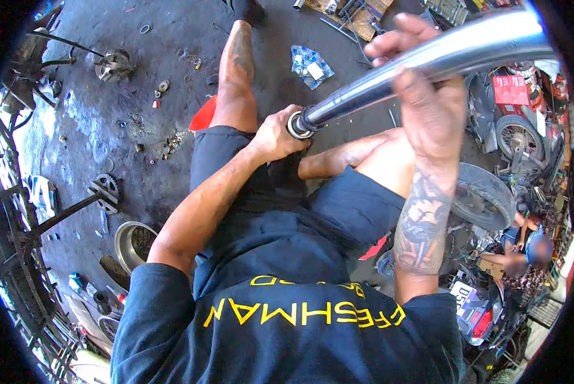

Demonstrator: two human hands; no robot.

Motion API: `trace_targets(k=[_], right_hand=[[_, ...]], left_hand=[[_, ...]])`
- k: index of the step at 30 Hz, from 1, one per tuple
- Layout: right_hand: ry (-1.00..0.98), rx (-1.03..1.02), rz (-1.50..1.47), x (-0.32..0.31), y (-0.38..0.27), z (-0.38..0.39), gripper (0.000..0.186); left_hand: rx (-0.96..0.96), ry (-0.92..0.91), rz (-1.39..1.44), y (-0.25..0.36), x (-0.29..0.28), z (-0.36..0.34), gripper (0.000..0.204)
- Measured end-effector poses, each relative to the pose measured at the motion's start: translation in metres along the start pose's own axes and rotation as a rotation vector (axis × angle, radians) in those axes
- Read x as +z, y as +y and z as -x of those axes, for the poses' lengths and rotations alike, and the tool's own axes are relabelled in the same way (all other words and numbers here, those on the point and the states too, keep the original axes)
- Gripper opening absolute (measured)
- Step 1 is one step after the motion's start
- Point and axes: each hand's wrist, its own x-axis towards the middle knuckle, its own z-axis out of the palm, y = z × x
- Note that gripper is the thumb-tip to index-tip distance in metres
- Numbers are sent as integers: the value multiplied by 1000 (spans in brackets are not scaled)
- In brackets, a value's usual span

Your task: The recorder is repairing and assembling motorcycle front shock absorber forks, inserting the inner tube and checking the seal.

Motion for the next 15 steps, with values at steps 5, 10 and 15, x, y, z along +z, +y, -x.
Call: trace_targets(k=[5,10,15], right_hand=[[-5,345,37,18,44,48,53],[-48,421,39,19,88,78,44],[-120,486,88,22,106,80,46]], left_hand=[[-12,-23,-11,-4,-4,-2,69],[12,-31,20,-5,-4,-4,69],[7,-65,26,0,-8,-1,68]])
